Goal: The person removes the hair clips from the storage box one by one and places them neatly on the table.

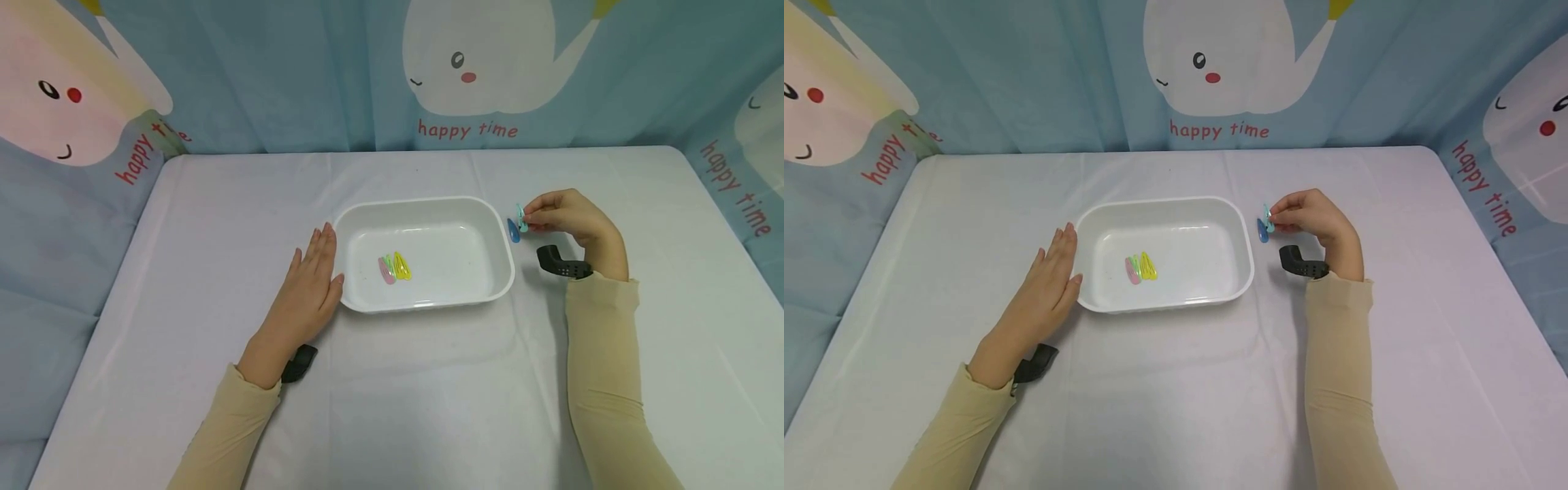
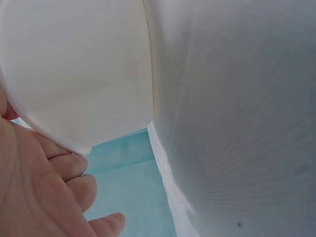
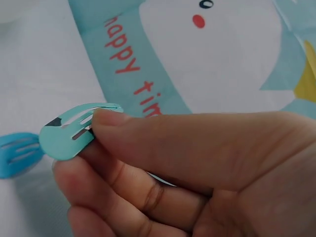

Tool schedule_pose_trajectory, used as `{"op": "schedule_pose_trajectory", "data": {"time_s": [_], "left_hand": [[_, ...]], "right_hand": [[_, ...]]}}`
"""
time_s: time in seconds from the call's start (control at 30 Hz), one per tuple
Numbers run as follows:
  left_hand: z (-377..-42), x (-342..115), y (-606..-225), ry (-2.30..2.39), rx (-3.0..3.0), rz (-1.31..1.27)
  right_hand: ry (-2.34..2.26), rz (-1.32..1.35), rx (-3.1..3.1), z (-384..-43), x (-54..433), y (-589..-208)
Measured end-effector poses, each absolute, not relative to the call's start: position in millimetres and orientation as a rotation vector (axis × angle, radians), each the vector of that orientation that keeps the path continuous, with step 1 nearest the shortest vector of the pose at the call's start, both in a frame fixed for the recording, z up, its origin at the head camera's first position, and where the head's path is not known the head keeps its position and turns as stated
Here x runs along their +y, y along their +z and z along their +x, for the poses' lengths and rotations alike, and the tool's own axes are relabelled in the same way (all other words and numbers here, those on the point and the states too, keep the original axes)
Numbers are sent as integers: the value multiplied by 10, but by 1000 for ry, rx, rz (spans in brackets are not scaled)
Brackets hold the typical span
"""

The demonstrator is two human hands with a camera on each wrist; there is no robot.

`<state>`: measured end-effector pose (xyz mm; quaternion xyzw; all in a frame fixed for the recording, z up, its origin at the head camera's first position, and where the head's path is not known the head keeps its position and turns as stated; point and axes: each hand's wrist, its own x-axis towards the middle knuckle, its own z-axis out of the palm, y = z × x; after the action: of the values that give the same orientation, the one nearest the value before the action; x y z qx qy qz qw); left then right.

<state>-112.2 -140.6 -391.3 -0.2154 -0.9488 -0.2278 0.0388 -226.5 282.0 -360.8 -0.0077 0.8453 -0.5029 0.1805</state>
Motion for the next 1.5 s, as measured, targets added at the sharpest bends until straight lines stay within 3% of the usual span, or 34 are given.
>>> {"op": "schedule_pose_trajectory", "data": {"time_s": [1.07, 1.5], "left_hand": [[-1120, -1400, -3914, -724, -2909, -647], [-1124, -1402, -3923, -720, -2895, -658]], "right_hand": [[-1305, 192, 2321, -2321, 2872, -3742], [-1209, 155, 2399, -2297, 2869, -3700]]}}
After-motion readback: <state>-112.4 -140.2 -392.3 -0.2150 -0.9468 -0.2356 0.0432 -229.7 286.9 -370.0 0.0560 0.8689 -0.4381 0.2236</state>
